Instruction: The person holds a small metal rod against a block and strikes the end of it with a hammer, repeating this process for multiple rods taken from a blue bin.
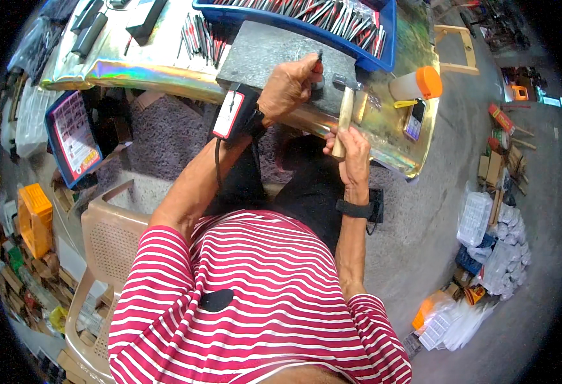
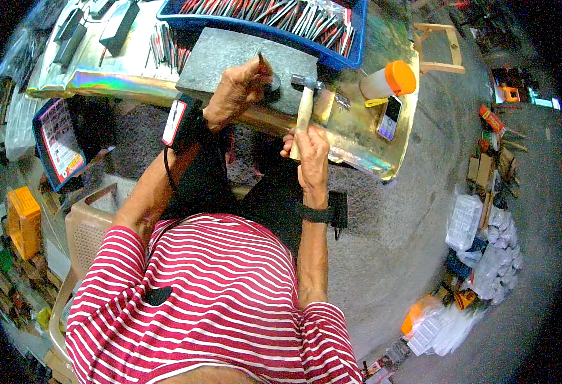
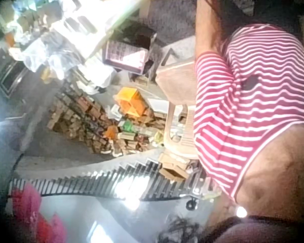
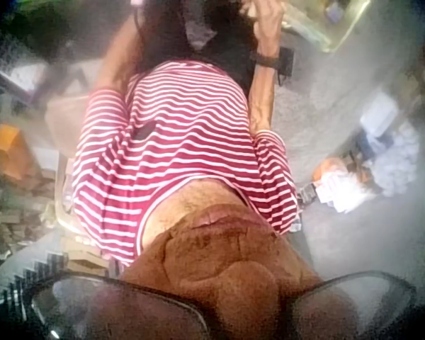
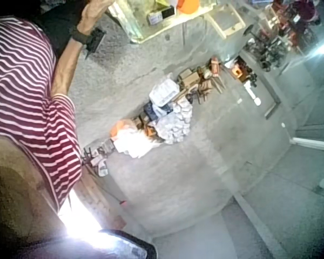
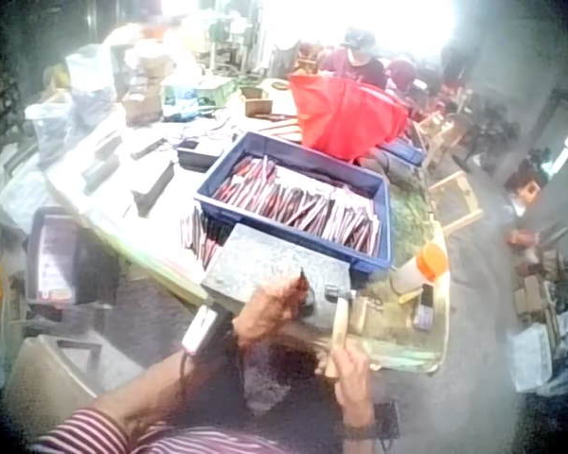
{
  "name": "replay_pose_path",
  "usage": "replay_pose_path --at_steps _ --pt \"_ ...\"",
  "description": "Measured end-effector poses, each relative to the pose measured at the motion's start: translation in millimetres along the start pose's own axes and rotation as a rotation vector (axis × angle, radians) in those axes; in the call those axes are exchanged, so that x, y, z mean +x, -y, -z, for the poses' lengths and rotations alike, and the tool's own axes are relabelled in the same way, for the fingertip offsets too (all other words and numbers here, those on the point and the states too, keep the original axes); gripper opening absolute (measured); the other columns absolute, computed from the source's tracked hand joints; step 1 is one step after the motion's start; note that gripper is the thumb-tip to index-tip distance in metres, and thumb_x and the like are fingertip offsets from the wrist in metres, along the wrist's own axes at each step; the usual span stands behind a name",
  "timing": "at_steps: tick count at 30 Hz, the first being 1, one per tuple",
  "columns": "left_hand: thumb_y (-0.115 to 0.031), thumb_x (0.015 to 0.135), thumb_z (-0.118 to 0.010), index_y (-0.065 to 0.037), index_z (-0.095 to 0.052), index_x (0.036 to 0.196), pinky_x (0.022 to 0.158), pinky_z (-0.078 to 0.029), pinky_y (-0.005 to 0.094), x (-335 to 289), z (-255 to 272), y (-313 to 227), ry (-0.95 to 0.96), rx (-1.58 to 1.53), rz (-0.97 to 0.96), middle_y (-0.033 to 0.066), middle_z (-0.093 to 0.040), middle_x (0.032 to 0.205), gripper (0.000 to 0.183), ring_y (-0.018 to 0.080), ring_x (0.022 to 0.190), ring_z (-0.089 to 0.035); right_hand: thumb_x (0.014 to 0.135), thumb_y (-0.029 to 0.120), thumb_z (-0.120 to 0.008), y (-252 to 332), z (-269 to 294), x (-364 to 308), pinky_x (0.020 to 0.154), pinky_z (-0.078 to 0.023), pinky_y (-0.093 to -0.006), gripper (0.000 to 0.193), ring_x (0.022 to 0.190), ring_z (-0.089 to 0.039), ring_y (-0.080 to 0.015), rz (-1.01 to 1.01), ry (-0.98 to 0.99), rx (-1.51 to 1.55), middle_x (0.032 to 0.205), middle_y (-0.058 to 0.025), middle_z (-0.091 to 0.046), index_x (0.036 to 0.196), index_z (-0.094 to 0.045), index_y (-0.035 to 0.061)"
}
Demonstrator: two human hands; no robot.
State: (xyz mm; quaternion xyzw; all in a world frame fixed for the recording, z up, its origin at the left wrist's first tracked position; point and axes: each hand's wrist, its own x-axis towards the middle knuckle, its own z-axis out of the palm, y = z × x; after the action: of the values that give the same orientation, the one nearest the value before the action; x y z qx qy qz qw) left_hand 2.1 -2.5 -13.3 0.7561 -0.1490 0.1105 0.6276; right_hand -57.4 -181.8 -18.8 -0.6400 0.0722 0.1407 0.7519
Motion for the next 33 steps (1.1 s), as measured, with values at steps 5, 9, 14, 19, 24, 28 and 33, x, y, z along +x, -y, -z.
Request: replay_pose_path --at_steps 5,9,14,19,24,28,33 --pt "0.007 0.066 -0.051 -0.006 -0.044 0.082 0.051 -0.040 0.0277 3 -5 1 -0.041 0.262 -0.228 0.0098 -0.048 0.067 0.022 0.0235 0.056 -0.051 0.081 0.012 -0.046 3 -1 2 0.044 -0.044 -0.0233 0.021 0.053 -0.049 -0.0120 -0.052 0.021 0.152 0.068 -0.0115 -0.052 0.090 -0.045 -0.0064" --pt "0.004 0.067 -0.050 -0.007 -0.042 0.082 0.052 -0.042 0.0328 2 -5 4 -0.073 0.287 -0.225 0.0125 -0.052 0.068 0.020 0.0333 0.063 -0.053 0.080 0.012 -0.047 5 -4 3 0.038 -0.036 -0.0200 0.021 0.048 -0.044 -0.0095 -0.070 0.043 0.236 0.065 -0.0096 -0.050 0.090 -0.046 -0.0057" --pt "0.001 0.072 -0.050 -0.007 -0.042 0.081 0.052 -0.041 0.0344 2 -3 1 -0.029 0.252 -0.222 0.0138 -0.051 0.068 0.014 0.0347 0.063 -0.052 0.081 0.018 -0.051 19 -1 1 0.032 -0.028 -0.0165 0.022 0.042 -0.038 -0.0052 -0.090 -0.044 0.078 0.059 -0.0050 -0.047 0.086 -0.049 -0.0030" --pt "0.001 0.073 -0.049 -0.006 -0.042 0.079 0.052 -0.041 0.0332 2 -2 2 -0.033 0.268 -0.280 0.0134 -0.048 0.066 0.012 0.0339 0.059 -0.049 0.083 0.023 -0.051 45 -5 -12 0.030 -0.025 -0.0141 0.023 0.039 -0.035 -0.0024 0.058 -0.072 -0.010 0.056 -0.0013 -0.046 0.082 -0.051 -0.0002" --pt "0.000 0.074 -0.048 -0.005 -0.042 0.078 0.052 -0.041 0.0329 4 -4 5 -0.028 0.297 -0.293 0.0130 -0.047 0.064 0.010 0.0331 0.058 -0.048 0.084 0.018 -0.050 88 -16 -28 0.040 -0.029 -0.0163 0.018 0.045 -0.037 -0.0028 0.509 -0.146 -0.671 0.056 0.0025 -0.043 0.087 -0.053 0.0006" --pt "0.000 0.073 -0.048 -0.005 -0.042 0.080 0.053 -0.041 0.0331 5 -3 8 -0.007 0.288 -0.300 0.0129 -0.047 0.065 0.010 0.0318 0.060 -0.050 0.083 0.017 -0.052 109 -23 -38 0.046 -0.035 -0.0226 0.018 0.051 -0.045 -0.0091 0.695 -0.118 -0.975 0.060 -0.0015 -0.049 0.090 -0.052 0.0001" --pt "0.002 0.069 -0.049 -0.005 -0.040 0.082 0.055 -0.043 0.0373 5 -6 6 0.005 0.314 -0.291 0.0122 -0.051 0.071 0.017 0.0318 0.068 -0.054 0.080 0.014 -0.054 117 -23 -36 0.048 -0.039 -0.0316 0.015 0.053 -0.052 -0.0248 0.878 -0.073 -1.239 0.063 -0.0145 -0.052 0.088 -0.052 0.0010"
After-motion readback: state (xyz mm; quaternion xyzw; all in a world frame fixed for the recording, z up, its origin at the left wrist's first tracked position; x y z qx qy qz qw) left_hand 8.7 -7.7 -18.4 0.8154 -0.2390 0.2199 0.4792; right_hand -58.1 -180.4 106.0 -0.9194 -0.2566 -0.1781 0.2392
